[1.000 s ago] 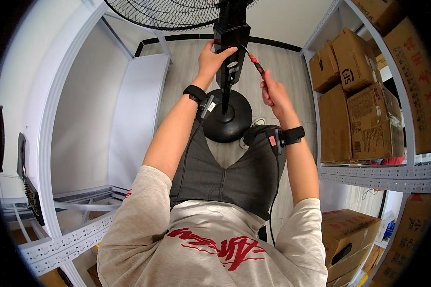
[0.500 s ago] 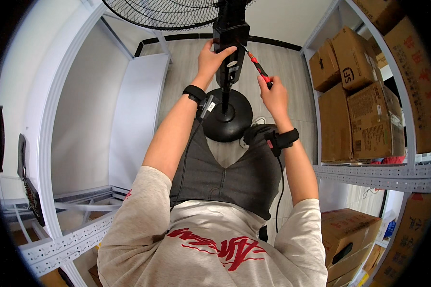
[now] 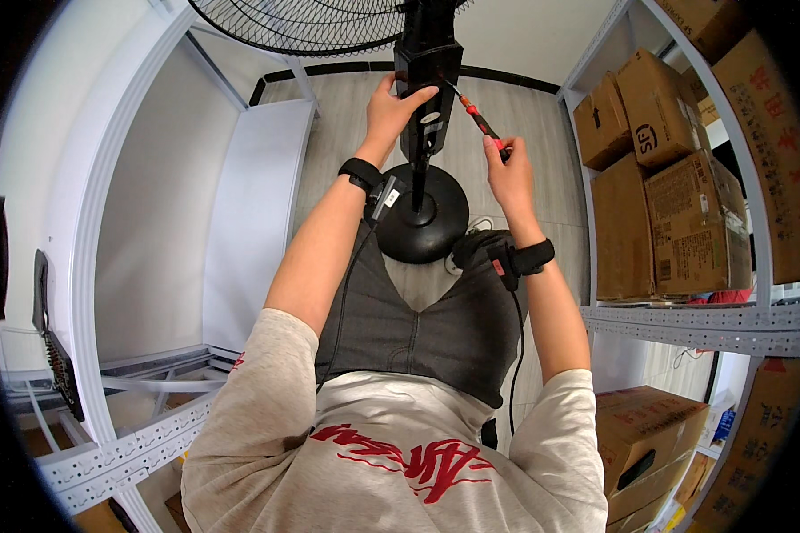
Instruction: The person assembles a black standing fan by attaching the fan head to the stand and securing it with a screwdriver. They then tighten multiple screws on the fan's neck and base to ensure stability.
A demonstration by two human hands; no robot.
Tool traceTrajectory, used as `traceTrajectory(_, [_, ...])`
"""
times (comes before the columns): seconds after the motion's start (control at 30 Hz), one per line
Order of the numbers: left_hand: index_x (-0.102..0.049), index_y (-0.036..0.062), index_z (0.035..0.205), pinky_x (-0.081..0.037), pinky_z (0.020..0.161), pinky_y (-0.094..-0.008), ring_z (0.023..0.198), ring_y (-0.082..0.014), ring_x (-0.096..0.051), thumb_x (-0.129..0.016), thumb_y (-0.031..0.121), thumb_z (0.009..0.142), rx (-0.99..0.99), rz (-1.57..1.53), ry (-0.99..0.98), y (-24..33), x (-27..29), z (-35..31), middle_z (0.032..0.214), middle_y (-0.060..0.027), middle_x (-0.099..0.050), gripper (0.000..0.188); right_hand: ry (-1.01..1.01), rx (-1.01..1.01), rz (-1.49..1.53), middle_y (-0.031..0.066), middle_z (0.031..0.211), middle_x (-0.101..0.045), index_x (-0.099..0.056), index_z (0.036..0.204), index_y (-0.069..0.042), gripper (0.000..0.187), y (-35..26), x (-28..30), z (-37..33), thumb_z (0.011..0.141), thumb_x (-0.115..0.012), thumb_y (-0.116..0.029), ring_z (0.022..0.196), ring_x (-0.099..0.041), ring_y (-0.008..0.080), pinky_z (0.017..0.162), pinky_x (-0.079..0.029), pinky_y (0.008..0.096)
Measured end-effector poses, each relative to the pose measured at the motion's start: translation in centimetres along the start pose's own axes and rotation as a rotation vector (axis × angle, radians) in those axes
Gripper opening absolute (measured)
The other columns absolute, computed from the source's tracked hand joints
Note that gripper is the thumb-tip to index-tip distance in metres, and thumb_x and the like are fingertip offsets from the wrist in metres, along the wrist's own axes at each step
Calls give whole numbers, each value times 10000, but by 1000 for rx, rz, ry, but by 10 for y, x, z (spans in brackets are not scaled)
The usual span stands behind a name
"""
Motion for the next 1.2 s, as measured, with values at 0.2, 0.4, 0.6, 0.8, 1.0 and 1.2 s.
traceTrajectory(0.2, [-591,27,1138,-510,808,-335,903,-243,-674,-823,441,631,-19,30,15,2,2,-1,979,-129,-696,694,-256,-357,247,4,533,-486,-527,788,-49,477,-6,-10,-11,931,-541,-504,392,-412,105,384,-318,271])
traceTrajectory(0.4, [-598,29,1128,-509,802,-336,901,-244,-674,-824,447,627,-33,15,24,-3,1,3,974,-131,-696,691,-439,-466,513,-9,533,-464,-528,792,-53,464,-5,-13,-9,925,-558,-496,414,-425,98,402,-331,263])
traceTrajectory(0.6, [-603,31,1115,-509,790,-327,883,-233,-673,-823,446,626,-15,-9,18,-1,0,0,950,-117,-696,678,-27,-54,76,-14,541,-464,-540,825,-29,420,-16,4,-5,916,-604,-433,421,-423,90,420,-331,255])
traceTrajectory(0.8, [-601,30,1121,-507,795,-328,889,-232,-672,-821,446,628,-10,-14,17,-4,1,1,958,-120,-695,682,-330,-430,402,8,550,-498,-560,847,-26,429,-4,-15,-10,934,-567,-447,435,-455,87,416,-340,252])
traceTrajectory(1.0, [-600,31,1127,-507,799,-325,894,-231,-672,-824,441,627,-39,16,30,2,1,0,973,-121,-695,684,-126,-189,284,13,566,-520,-546,889,-34,412,-6,-10,-2,942,-555,-443,441,-463,84,414,-350,251])
traceTrajectory(1.2, [-601,34,1125,-508,796,-325,891,-232,-673,-829,434,624,-28,19,26,3,3,-1,966,-118,-696,680,-150,-239,295,18,580,-538,-538,913,-38,372,-4,-10,-7,940,-575,-407,449,-466,85,418,-356,252])
Point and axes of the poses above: each hand's wrist, its own z-axis towards the middle knuckle, its own x-axis out of the back of the hand, y = z × x, the point moved 7 cm from there along z, towards the middle knuckle
